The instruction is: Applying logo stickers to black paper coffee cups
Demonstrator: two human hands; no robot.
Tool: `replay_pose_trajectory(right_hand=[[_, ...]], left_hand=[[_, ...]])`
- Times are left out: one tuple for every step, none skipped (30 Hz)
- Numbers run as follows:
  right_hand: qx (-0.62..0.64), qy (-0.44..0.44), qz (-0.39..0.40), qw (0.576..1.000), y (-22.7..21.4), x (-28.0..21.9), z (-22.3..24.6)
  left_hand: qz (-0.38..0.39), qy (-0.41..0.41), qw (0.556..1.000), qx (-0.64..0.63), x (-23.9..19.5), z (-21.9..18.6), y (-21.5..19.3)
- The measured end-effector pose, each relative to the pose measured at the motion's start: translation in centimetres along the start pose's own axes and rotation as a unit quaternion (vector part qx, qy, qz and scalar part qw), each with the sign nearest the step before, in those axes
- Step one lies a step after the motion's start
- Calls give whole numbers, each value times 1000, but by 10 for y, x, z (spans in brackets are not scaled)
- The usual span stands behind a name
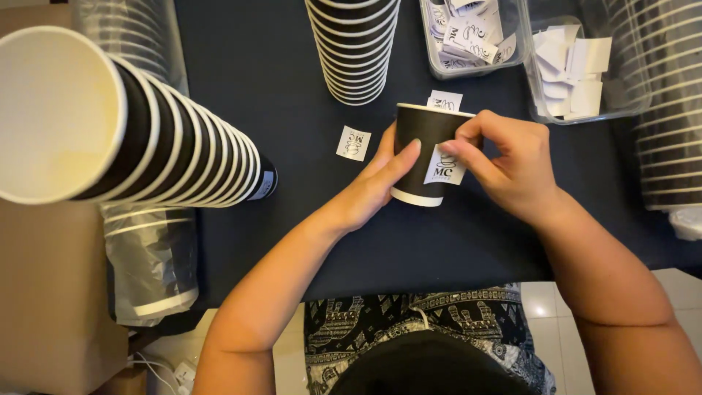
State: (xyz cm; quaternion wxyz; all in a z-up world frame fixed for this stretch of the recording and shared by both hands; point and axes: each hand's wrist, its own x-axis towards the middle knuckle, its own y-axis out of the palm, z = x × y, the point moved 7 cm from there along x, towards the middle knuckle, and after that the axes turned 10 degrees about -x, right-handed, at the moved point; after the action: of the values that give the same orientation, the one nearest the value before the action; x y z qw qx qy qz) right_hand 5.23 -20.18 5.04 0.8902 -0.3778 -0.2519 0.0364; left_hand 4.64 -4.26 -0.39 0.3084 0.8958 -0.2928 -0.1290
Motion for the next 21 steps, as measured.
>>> replay_pose_trajectory(right_hand=[[0,1,-2,1000,1,0,0],[-5,4,-6,1000,2,-1,-1],[-11,6,-10,1000,3,-2,-2],[-11,7,-11,1000,3,-2,-1],[-13,3,-15,1000,3,-1,0],[-15,-2,-19,1000,3,-1,1],[-15,-1,-19,1000,3,-1,1],[-21,-10,-24,999,2,-1,3],[-26,-20,-29,999,2,-2,4],[-27,-19,-30,999,2,-2,4],[-36,-25,-31,999,2,-2,6],[-46,-32,-32,998,3,-2,7],[-46,-31,-32,998,2,-2,6],[-49,-37,-31,998,2,-2,6],[-52,-42,-30,997,2,-2,7],[-52,-41,-31,997,3,-2,6],[-59,-47,-35,997,3,-2,6],[-65,-53,-39,996,3,-2,6],[-65,-53,-40,996,1,-1,8],[-97,-77,-47,991,-2,0,14],[-129,-102,-54,985,-4,1,20]], left_hand=[[1,-1,1000,1,-1,-2,2],[3,0,1000,13,-3,-3,4],[5,1,1000,25,-4,-5,6],[6,-1,1000,25,-3,-4,6],[7,1,1000,29,-3,-4,6],[8,4,999,33,-2,-3,6],[8,3,999,33,1,1,1],[15,8,999,46,4,4,-3],[22,13,998,60,6,7,-7],[23,12,998,60,4,6,-5],[20,14,997,69,2,4,-2],[16,15,997,78,0,2,0],[17,15,997,78,1,2,-1],[15,14,997,81,3,3,-2],[12,13,996,84,4,4,-3],[12,13,996,84,4,4,-3],[10,7,997,81,4,5,-3],[7,0,997,78,4,5,-4],[7,0,997,78,5,7,-4],[11,-1,998,66,5,8,-4],[15,-3,998,54,4,9,-3]])
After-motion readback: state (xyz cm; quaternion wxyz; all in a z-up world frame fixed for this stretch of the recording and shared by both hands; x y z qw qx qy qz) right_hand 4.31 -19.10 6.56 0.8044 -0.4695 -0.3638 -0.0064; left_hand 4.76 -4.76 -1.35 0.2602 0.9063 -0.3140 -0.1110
